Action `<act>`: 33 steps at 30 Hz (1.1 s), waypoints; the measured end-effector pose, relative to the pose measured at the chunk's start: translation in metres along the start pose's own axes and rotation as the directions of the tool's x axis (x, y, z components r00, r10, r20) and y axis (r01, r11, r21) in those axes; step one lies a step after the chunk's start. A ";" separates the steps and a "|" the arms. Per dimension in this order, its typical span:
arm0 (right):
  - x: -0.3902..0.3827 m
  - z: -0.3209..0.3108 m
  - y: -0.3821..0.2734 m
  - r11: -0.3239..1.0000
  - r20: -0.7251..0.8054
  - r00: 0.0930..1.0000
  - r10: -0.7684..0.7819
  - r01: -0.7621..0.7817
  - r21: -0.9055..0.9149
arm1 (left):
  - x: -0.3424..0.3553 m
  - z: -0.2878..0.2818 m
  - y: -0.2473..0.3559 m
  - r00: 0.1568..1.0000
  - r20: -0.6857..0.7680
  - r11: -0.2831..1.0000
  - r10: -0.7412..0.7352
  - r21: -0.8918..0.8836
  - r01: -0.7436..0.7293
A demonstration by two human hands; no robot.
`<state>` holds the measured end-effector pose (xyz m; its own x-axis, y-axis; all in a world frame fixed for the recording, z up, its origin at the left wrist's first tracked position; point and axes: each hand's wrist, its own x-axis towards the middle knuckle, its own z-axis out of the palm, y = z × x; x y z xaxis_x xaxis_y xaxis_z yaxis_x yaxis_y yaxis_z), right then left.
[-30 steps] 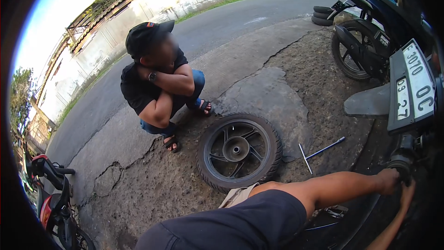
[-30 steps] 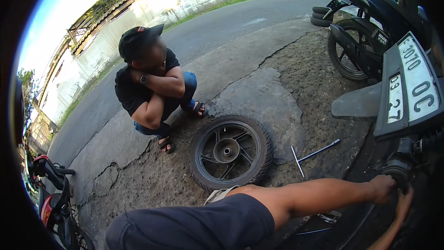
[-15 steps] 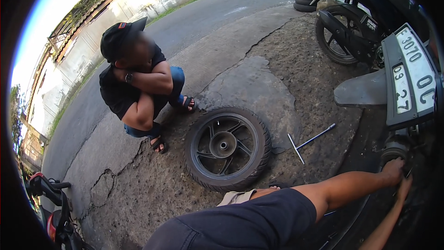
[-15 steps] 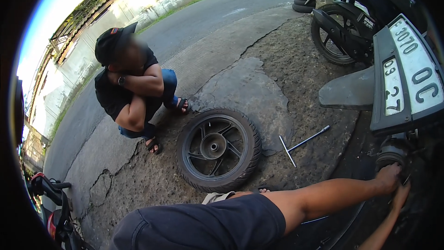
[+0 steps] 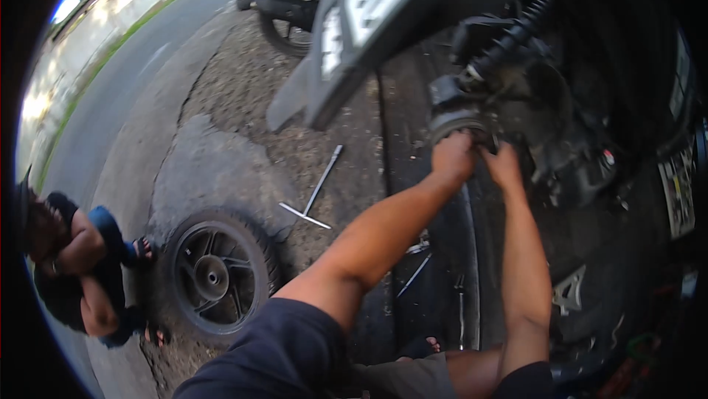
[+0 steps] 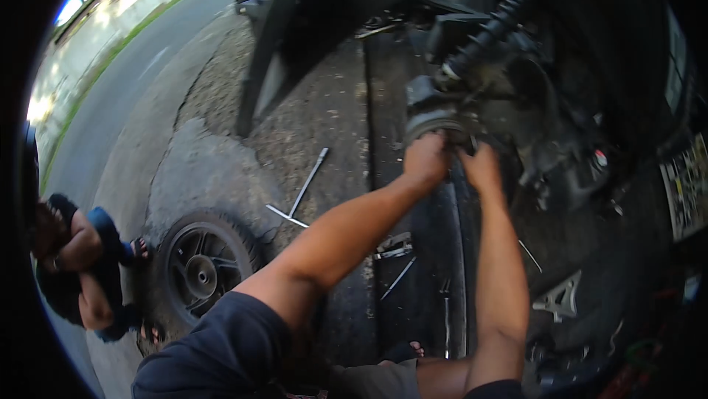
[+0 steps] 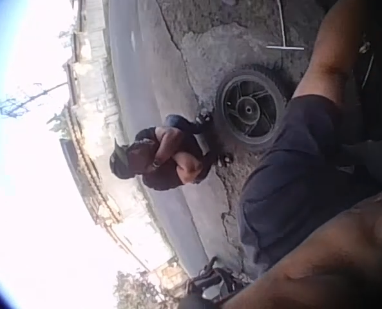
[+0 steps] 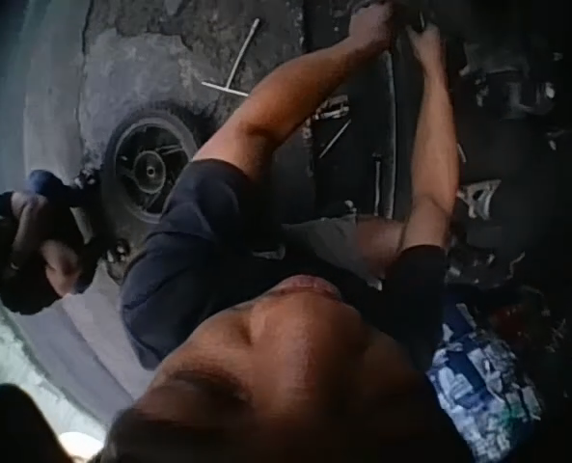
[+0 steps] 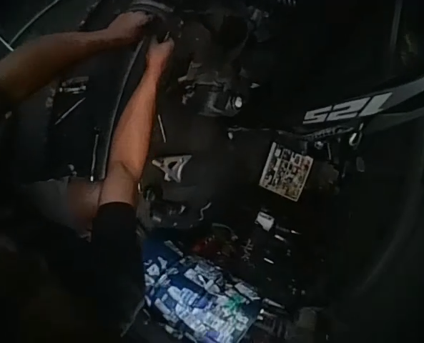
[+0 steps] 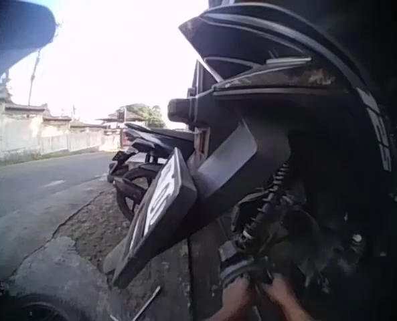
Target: Removing and cleaning components of a motorcycle's rear brake system.
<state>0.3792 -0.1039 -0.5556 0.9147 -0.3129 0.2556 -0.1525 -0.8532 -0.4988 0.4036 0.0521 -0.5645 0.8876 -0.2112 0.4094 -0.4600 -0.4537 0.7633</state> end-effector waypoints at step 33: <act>-0.008 -0.038 0.005 0.932 0.204 0.977 0.068 -0.135 0.337 | 0.016 -0.028 0.022 0.984 0.142 0.967 0.110 0.211 -0.139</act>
<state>0.3568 -0.1213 -0.5291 0.9594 -0.2782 0.0469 -0.1394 -0.6122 -0.7783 0.4076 0.0631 -0.5273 0.8258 -0.3810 0.4159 -0.5634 -0.5925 0.5758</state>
